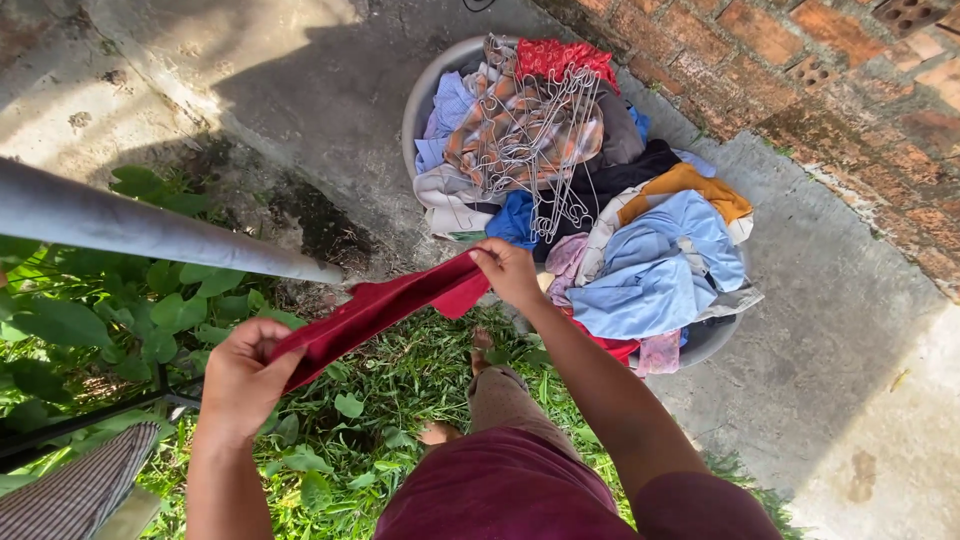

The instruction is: Hanging laundry from a basin onto hangers and then onto an outdoor drying rack.

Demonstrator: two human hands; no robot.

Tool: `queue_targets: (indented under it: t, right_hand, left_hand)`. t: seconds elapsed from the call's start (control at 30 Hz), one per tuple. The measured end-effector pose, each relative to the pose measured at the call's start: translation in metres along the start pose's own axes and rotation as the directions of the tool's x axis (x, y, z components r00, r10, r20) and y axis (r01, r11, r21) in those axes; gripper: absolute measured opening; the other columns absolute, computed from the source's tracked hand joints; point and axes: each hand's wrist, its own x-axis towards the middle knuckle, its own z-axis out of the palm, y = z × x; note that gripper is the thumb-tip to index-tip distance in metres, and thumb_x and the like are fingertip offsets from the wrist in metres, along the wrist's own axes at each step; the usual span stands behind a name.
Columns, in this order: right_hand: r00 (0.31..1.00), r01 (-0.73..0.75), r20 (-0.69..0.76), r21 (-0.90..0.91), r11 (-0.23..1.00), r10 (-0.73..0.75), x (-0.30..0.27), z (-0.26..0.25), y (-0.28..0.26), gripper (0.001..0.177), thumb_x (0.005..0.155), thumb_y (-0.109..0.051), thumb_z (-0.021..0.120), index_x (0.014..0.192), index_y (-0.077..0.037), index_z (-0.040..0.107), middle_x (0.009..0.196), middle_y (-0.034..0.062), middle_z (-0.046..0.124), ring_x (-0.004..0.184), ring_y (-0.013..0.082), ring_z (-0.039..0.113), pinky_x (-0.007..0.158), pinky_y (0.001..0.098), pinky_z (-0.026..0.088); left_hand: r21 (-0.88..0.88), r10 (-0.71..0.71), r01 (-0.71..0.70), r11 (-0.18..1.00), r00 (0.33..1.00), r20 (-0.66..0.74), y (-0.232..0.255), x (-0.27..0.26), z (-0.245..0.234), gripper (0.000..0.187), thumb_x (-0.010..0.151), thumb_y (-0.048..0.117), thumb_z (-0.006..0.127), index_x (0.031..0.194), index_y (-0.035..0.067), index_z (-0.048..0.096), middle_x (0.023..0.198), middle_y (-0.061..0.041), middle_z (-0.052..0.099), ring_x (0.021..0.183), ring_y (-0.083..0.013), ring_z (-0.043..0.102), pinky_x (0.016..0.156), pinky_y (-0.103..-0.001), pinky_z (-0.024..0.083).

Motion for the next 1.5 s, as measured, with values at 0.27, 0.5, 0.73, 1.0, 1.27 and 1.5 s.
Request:
queue_targets:
  t: [0.27,0.5,0.73,1.0,1.27,1.5]
  right_hand:
    - [0.977,-0.177,0.133,0.054,0.983,0.169,0.053,-0.005,0.075,0.026,0.099,-0.029,0.070,0.105,-0.004,0.075,0.087,0.0053,0.078,0.076,0.0094,0.070,0.068,0.0287,0.056]
    - [0.910,-0.234,0.190,-0.496,0.836,0.368,0.094,-0.035,0.219,0.044,0.093,-0.049,0.062,0.108,-0.009,0.076,0.103,0.0142,0.076,0.098,0.0371,0.072,0.087,0.0466,0.056]
    - [0.878,-0.284,0.091,-0.691,0.664,0.471,0.138,-0.049,0.268,0.049,0.094,-0.046,0.067,0.126,-0.009,0.068,0.129,0.0202,0.065,0.119,0.0375,0.063,0.101,0.0462,0.051]
    - [0.717,-0.430,0.015,-0.778,0.459,0.697,0.175,-0.033,0.246,0.058,0.091,-0.047,0.068,0.142,-0.020,0.057,0.167,0.0101,0.031,0.138,0.0395,0.048,0.110,0.0514,0.044]
    - [0.734,-0.439,0.065,-0.714,0.546,0.676,0.165,-0.014,0.349,0.071,0.095,-0.049,0.065,0.147,-0.005,0.043,0.164,0.0220,0.023,0.141,0.0395,0.040,0.111,0.0467,0.040]
    - [0.857,-0.467,-0.122,-0.594,0.655,0.500,0.164,-0.038,0.305,0.050,0.093,-0.039,0.064,0.130,-0.004,0.063,0.146,0.0166,0.057,0.124,0.0367,0.059,0.104,0.0466,0.049]
  left_hand:
    - [0.055,-0.058,0.060,0.997,0.998,-0.032,0.004,0.026,0.023,0.008,0.093,0.006,0.073,0.099,0.001,0.070,0.075,-0.003,0.069,0.062,-0.0057,0.056,0.055,-0.022,0.045]
    - [-0.076,-0.024,0.000,0.997,0.951,-0.307,-0.008,0.030,0.033,0.007,0.100,0.005,0.071,0.103,0.001,0.067,0.088,0.001,0.068,0.075,-0.0021,0.058,0.068,-0.018,0.046]
    - [0.078,0.008,0.024,0.997,0.924,-0.381,-0.043,0.035,0.035,0.009,0.100,0.005,0.074,0.100,-0.002,0.067,0.083,-0.001,0.069,0.077,-0.0020,0.058,0.071,-0.018,0.046]
    - [0.138,-0.170,0.236,0.962,0.910,-0.377,-0.058,0.060,0.058,0.011,0.092,0.002,0.075,0.101,-0.003,0.071,0.078,-0.010,0.074,0.069,-0.0070,0.066,0.062,-0.023,0.052]
    - [0.190,-0.238,0.328,0.925,0.893,-0.382,-0.062,0.071,0.068,0.012,0.090,0.001,0.076,0.100,-0.003,0.071,0.077,-0.013,0.074,0.065,-0.0094,0.066,0.058,-0.026,0.053]
    - [0.351,-0.237,0.375,0.858,0.895,-0.377,-0.057,0.076,0.084,0.017,0.086,0.012,0.081,0.100,0.005,0.074,0.071,-0.006,0.074,0.062,-0.0064,0.063,0.059,-0.025,0.051]
